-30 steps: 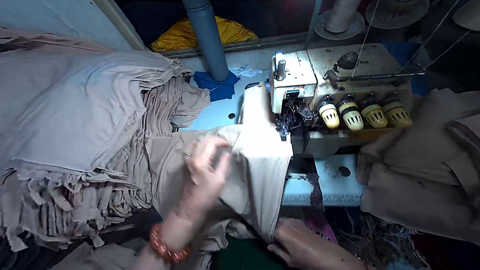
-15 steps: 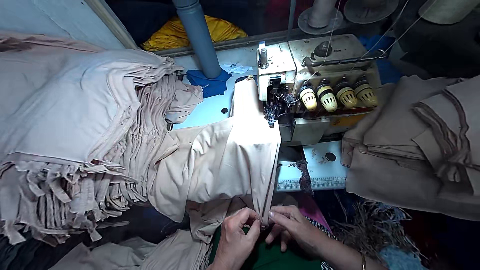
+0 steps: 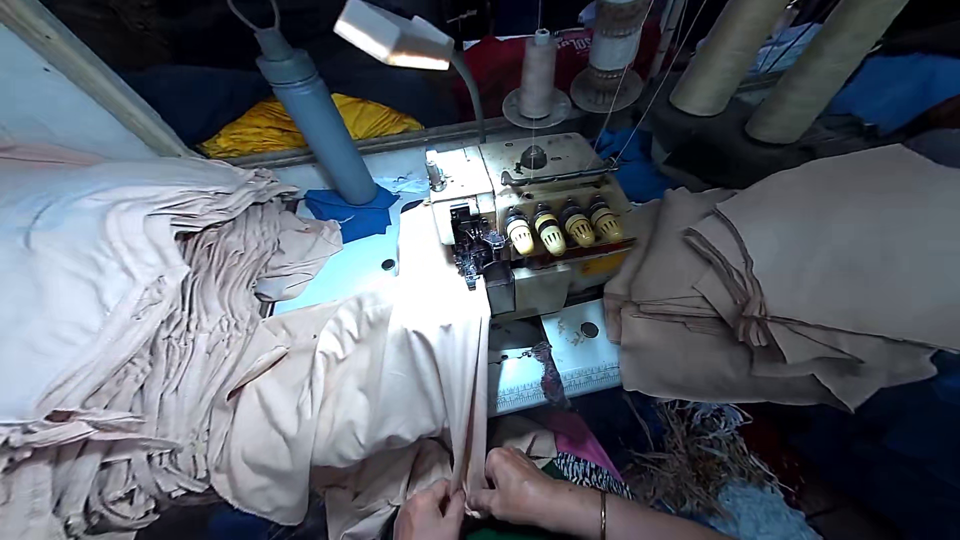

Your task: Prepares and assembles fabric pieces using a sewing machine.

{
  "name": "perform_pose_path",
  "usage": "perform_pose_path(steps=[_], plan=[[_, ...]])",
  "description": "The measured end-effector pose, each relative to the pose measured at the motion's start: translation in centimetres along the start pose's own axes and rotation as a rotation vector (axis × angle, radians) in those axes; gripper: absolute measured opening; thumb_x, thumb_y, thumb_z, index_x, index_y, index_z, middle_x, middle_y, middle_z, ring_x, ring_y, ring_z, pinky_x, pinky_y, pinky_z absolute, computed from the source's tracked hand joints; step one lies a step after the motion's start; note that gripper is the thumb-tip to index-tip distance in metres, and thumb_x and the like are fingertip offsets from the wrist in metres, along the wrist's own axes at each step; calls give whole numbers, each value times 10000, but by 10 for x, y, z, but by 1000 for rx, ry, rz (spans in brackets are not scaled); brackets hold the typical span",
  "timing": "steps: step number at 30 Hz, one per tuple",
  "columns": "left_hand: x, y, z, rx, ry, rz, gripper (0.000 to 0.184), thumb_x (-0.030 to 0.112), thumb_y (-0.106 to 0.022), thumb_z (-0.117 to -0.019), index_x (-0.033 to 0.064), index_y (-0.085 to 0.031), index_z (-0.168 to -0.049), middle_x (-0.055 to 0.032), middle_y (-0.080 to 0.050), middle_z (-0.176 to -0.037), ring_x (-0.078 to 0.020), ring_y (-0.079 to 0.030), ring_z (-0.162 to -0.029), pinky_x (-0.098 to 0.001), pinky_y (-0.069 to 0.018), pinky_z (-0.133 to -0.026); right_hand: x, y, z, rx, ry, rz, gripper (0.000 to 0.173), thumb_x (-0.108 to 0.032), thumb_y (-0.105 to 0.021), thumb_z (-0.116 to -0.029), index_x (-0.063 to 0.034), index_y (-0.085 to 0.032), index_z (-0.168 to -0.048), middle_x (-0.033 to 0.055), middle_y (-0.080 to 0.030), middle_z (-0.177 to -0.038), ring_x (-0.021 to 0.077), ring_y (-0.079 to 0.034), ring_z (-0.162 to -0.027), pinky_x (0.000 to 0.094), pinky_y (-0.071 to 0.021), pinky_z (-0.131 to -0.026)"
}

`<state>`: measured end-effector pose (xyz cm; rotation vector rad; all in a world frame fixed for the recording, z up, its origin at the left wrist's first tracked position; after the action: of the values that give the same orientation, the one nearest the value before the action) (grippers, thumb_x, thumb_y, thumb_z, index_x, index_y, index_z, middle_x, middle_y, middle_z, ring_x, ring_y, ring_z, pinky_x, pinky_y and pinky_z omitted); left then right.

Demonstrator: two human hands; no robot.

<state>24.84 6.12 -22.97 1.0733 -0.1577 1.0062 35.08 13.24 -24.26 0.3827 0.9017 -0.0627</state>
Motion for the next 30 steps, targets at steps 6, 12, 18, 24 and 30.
perform_pose_path(steps=[6, 12, 18, 24, 30], plan=[[-41, 71, 9, 470, 356, 1359, 220, 219, -388, -1100, 86, -553, -1038, -10, -621, -733, -103, -619, -605, -281, -553, -563, -26, -2, 12, -55, 61, -1233, 69, -30, -617, -958, -92, -630, -933, -11, -661, -714, 84, -634, -597, 259, -568, -607], [10, 263, 44, 938, -217, 647, 184, 161, -509, -1068, 19, -625, -1085, 25, -641, -836, 1, -618, -708, -198, -542, -668, -120, 23, 69, -266, 493, -1020, 119, -53, -680, -895, -130, -710, -981, -26, -737, -869, 63, -687, -738, 265, -590, -695], [124, 208, 132, 173, -670, 250, 109, 174, -661, -971, 159, -706, -873, 152, -650, -715, 100, -583, -633, -98, -495, -577, -150, 33, 132, -299, 758, -672, 117, -38, -671, -948, -64, -674, -1061, -63, -739, -972, 9, -698, -927, 231, -590, -853], [109, 114, 159, -327, -475, 747, 274, -49, -648, -872, 96, -596, -1098, 112, -713, -953, 4, -687, -869, -207, -589, -771, -152, 13, 174, -213, 518, -786, 135, -36, -511, -1036, -24, -601, -1135, -15, -713, -990, 75, -712, -869, 293, -624, -800], [95, 107, 170, -246, -436, 852, 217, -43, -600, -892, 117, -648, -1031, 125, -709, -921, 22, -671, -838, -186, -561, -733, -133, 5, 175, -92, 420, -823, 199, 15, -623, -954, -45, -641, -1143, -29, -733, -1037, 105, -726, -944, 344, -634, -831]])
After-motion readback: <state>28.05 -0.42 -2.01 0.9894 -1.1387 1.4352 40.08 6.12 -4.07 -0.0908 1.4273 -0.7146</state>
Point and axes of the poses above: each hand's wrist, its own z-axis away from the middle knuckle, its own y-axis out of the back of the hand, x = y × z, the point moved 9 cm from there along -z, towards the middle knuckle
